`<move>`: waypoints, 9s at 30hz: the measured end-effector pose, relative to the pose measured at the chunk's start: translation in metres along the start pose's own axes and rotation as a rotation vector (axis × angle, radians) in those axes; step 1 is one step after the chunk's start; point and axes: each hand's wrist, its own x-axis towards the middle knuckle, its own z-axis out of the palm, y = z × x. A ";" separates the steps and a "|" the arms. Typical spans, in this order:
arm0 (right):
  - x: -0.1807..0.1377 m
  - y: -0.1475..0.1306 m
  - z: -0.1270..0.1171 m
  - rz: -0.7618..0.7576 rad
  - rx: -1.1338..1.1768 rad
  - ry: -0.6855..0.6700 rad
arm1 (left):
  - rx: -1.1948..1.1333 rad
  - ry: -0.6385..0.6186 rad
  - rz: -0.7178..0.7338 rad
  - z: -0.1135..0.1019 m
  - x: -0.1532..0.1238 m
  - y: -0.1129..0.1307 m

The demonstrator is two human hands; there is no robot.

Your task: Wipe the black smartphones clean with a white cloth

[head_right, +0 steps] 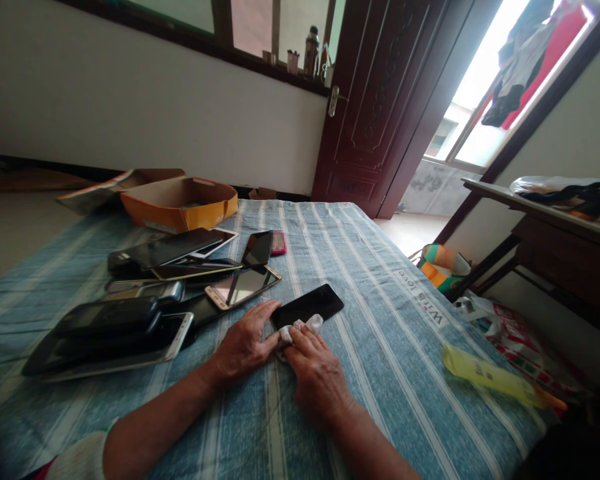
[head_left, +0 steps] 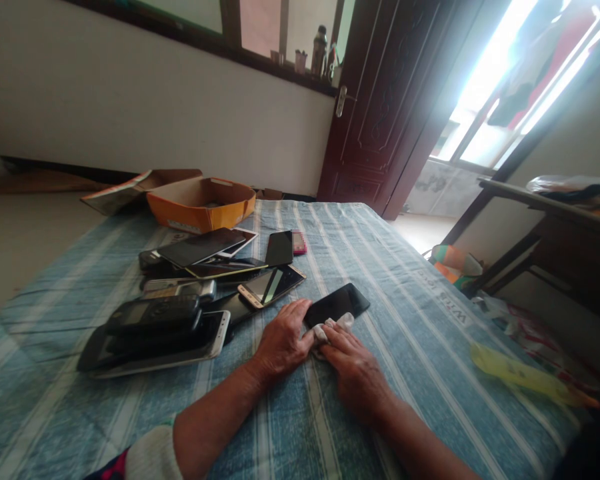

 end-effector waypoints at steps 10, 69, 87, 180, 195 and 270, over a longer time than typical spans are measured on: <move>0.003 0.016 -0.003 0.066 0.047 0.037 | -0.001 -0.011 0.018 -0.002 0.000 0.002; 0.003 0.040 0.007 0.244 -0.127 0.137 | 0.095 -0.076 0.025 -0.008 0.002 0.011; 0.035 0.064 0.005 0.370 -0.092 0.133 | 0.137 -0.074 0.025 -0.007 0.003 0.014; 0.033 0.044 0.015 0.223 -0.013 0.145 | 0.115 -0.032 0.023 0.000 0.004 0.013; 0.031 0.054 0.008 0.357 -0.090 0.124 | 0.139 -0.051 -0.008 -0.003 0.004 0.016; 0.017 0.042 0.007 0.195 -0.025 0.213 | 0.176 -0.067 -0.003 -0.003 0.005 0.015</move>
